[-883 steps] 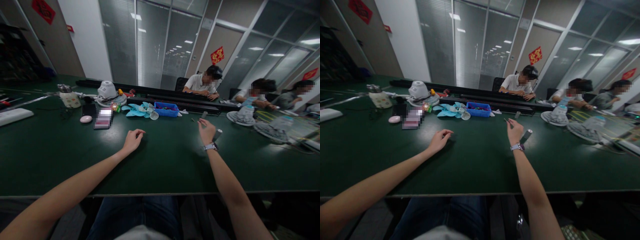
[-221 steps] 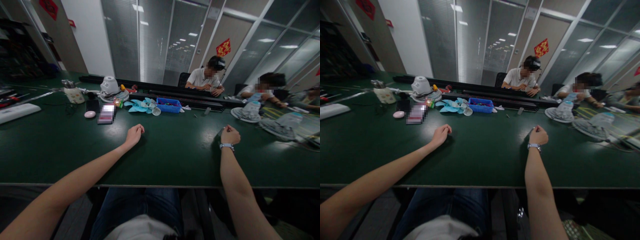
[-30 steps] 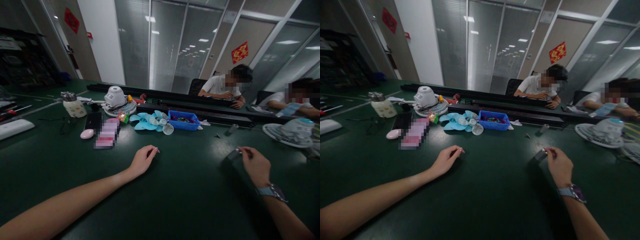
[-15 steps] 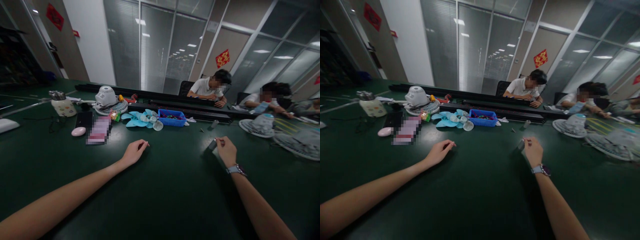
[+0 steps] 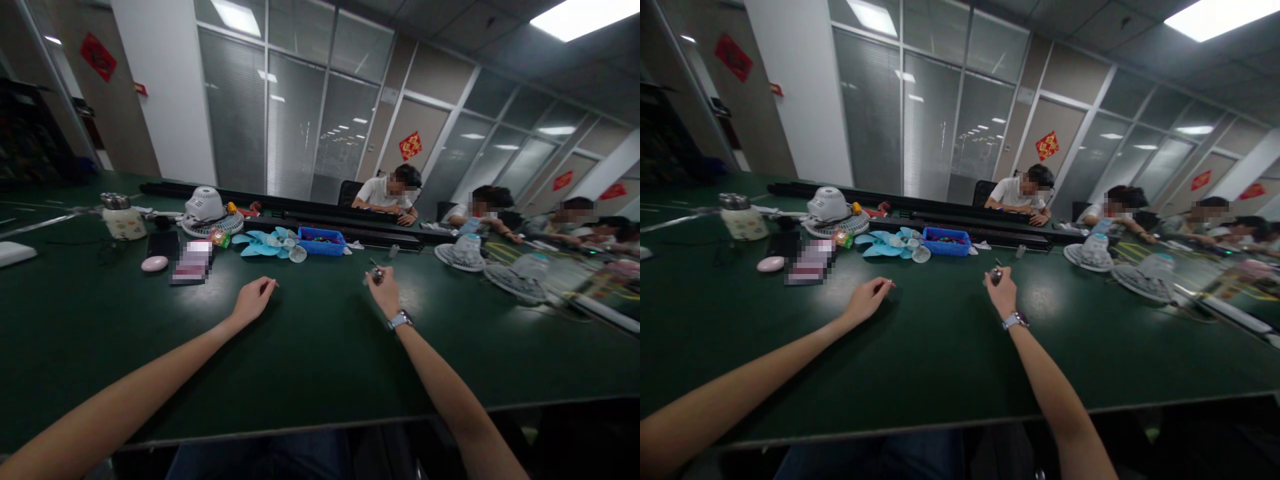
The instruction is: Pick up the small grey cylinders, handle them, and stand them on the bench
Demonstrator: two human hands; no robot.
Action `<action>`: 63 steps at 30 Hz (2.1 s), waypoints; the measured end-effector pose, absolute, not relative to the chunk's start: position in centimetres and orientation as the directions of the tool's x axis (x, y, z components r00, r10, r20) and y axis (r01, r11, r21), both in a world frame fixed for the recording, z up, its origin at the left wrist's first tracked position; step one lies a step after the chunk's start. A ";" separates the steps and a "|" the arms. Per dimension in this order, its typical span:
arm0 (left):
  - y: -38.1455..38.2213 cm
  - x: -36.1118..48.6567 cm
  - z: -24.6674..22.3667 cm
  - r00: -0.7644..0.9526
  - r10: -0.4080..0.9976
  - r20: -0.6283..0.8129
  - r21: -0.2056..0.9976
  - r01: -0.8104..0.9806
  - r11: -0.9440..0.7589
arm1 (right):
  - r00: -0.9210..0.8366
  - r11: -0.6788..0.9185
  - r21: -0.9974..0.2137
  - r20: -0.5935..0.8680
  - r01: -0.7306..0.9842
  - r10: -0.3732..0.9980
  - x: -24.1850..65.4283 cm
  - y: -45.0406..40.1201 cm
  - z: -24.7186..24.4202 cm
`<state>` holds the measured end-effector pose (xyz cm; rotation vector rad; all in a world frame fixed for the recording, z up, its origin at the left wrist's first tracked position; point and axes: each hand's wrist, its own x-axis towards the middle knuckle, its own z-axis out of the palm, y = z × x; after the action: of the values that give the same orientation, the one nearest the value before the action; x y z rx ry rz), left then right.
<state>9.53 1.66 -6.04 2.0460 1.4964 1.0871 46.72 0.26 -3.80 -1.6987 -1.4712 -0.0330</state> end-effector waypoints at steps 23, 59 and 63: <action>-2.7 12.0 -4.5 0.273 0.823 0.499 0.680 0.465 -0.567 | -0.262 0.458 -0.789 0.379 0.410 0.888 30.2 -4.1 -5.7; 0.2 10.1 -6.7 0.034 0.928 0.370 0.760 0.563 -0.324 | 0.342 -0.063 -0.400 0.680 0.914 0.649 45.4 -0.8 -4.1; 0.3 10.2 -6.8 0.007 0.939 0.345 0.783 0.549 -0.292 | -0.344 0.500 -0.254 0.475 0.828 0.810 35.4 -2.8 -4.4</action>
<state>10.20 0.32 -6.81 1.8618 1.5246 1.2093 35.45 -2.80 -4.36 -1.3396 -2.1979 -0.0426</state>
